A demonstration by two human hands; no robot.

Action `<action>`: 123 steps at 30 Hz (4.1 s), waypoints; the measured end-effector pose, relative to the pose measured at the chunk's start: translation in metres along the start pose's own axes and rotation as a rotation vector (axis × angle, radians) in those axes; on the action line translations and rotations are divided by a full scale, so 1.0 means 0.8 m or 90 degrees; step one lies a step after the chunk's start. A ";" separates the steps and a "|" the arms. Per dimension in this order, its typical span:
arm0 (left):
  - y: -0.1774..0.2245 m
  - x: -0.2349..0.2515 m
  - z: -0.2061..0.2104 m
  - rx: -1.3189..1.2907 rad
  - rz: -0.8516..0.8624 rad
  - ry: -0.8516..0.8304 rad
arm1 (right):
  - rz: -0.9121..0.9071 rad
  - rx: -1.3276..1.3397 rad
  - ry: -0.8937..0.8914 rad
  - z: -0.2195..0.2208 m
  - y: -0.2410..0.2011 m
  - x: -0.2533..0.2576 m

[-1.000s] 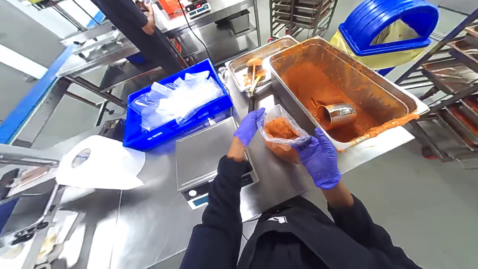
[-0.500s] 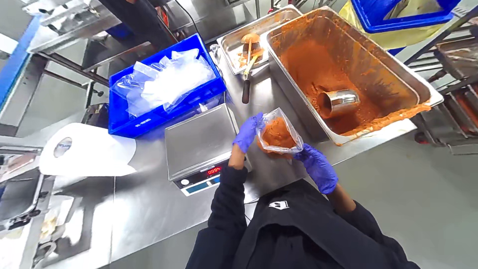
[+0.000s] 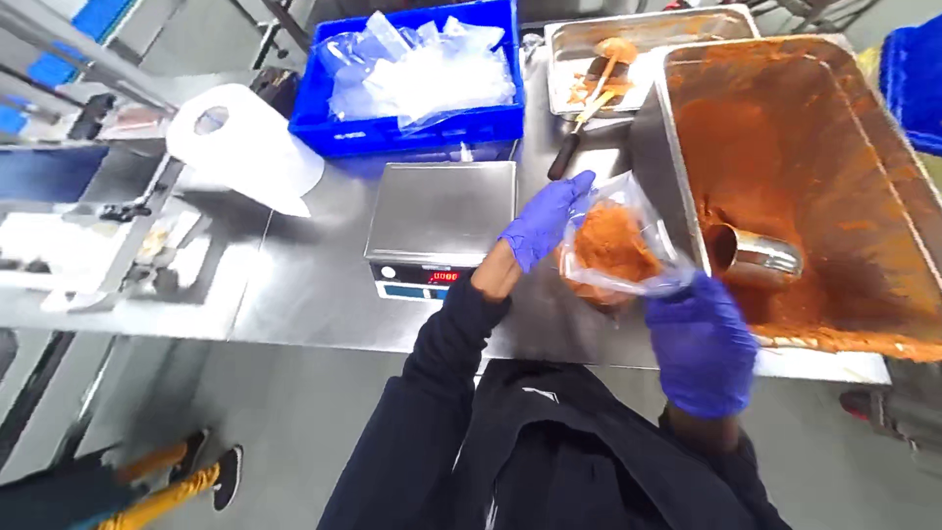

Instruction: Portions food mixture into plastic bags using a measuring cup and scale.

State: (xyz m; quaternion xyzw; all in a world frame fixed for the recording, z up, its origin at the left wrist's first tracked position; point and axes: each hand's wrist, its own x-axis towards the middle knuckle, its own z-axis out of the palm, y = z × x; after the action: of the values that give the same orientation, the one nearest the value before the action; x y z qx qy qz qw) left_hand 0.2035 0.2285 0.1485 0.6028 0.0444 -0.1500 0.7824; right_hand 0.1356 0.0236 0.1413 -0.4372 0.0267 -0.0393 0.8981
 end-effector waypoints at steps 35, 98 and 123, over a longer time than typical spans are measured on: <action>0.004 -0.111 -0.280 -0.008 0.065 0.349 | 0.060 -0.265 -0.124 0.169 0.145 0.087; 0.095 -0.130 -0.232 -0.196 0.148 0.205 | 0.116 -0.145 -0.309 0.222 0.135 0.104; 0.070 -0.443 -0.736 -0.339 0.295 0.933 | 0.501 -0.374 -0.627 0.779 0.666 -0.098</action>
State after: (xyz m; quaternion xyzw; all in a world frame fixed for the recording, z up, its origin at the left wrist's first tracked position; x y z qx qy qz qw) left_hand -0.0521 0.8691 0.1306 0.3352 0.4538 0.4642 0.6828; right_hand 0.1341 0.8464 0.1071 -0.5870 -0.2177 0.5011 0.5974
